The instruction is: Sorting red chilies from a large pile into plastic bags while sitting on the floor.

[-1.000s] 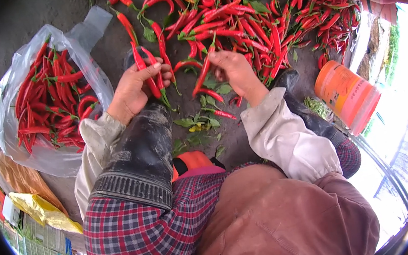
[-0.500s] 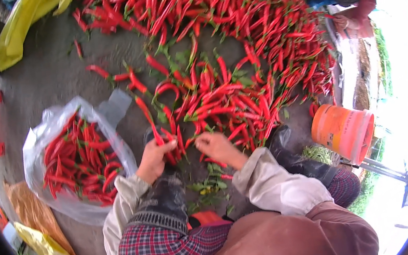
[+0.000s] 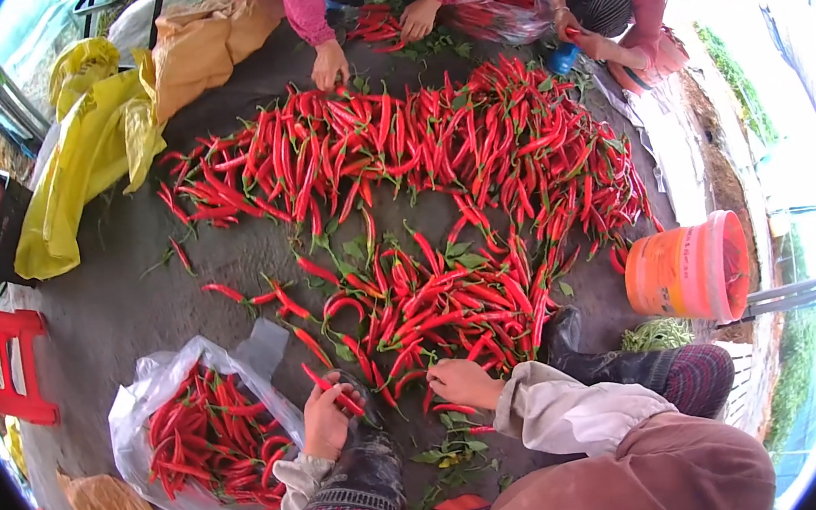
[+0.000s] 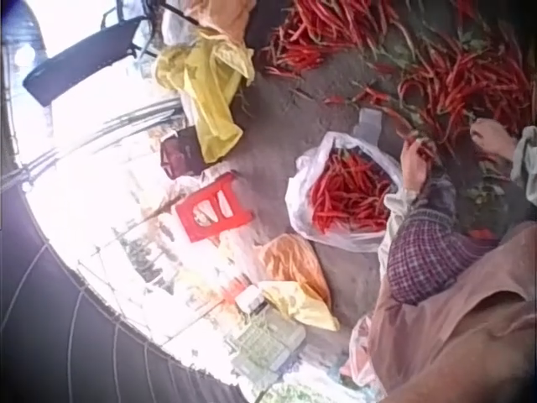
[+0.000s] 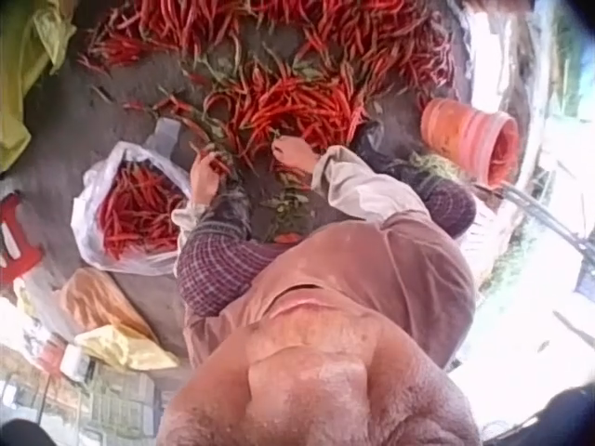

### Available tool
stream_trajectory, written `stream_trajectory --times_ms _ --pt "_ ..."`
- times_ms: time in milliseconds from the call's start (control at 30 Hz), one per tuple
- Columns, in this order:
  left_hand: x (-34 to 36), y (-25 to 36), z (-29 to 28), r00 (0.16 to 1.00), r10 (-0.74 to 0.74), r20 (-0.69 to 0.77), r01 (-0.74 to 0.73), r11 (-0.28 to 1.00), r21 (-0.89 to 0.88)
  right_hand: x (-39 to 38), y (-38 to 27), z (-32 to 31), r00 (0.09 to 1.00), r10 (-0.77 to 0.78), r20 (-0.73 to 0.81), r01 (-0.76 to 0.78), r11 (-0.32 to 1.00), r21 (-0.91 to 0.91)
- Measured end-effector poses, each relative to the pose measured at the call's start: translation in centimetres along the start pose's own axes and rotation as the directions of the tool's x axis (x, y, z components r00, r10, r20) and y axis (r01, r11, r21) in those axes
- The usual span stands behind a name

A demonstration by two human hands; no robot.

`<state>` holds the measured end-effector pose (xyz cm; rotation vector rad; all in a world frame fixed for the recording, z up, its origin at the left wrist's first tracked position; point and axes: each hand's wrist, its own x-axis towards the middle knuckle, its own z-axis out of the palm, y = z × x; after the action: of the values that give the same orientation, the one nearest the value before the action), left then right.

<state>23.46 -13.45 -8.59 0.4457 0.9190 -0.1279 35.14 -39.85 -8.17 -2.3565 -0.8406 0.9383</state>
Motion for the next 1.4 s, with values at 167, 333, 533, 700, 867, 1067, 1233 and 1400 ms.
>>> stream_trajectory --times_ms 167,333,533,700,867,1067,1233,1400 --pt "-0.9 1.5 0.1 0.979 0.196 -0.056 -0.190 0.977 0.102 4.3 0.2 -1.9 0.959 -0.221 -0.179 0.191 0.967 -0.169" --pt "-2.9 4.4 -3.6 0.861 0.469 -0.197 -0.395 0.861 0.322 6.8 -1.8 -2.3 0.938 -0.273 -0.211 0.244 0.957 -0.153" --pt "-5.5 5.9 -11.0 0.559 0.802 -0.211 -0.403 0.485 0.776 6.5 -1.6 -0.9 0.942 -0.284 -0.181 0.242 0.944 -0.225" --pt "-7.2 6.9 -14.3 0.369 0.920 -0.135 0.248 0.043 0.968 6.0 0.3 -1.2 0.952 -0.277 -0.132 0.245 0.945 -0.216" --pt "-8.3 8.2 -14.4 0.382 0.924 0.018 0.353 -0.164 0.921 8.2 -0.5 -3.7 0.860 -0.420 -0.291 0.362 0.903 -0.233" --pt "-3.7 15.7 -8.9 0.601 0.798 0.054 -0.072 -0.014 0.997 18.7 1.3 -9.9 0.951 -0.218 -0.219 0.084 0.864 -0.496" --pt "0.6 21.5 -5.3 0.687 0.726 0.030 -0.093 0.047 0.995 25.3 2.4 -14.6 0.997 0.058 -0.044 -0.073 0.793 -0.605" --pt "8.7 26.0 -0.9 0.680 0.727 0.098 -0.150 0.007 0.989 27.6 6.2 -14.9 0.979 0.172 0.112 -0.083 0.830 -0.551"
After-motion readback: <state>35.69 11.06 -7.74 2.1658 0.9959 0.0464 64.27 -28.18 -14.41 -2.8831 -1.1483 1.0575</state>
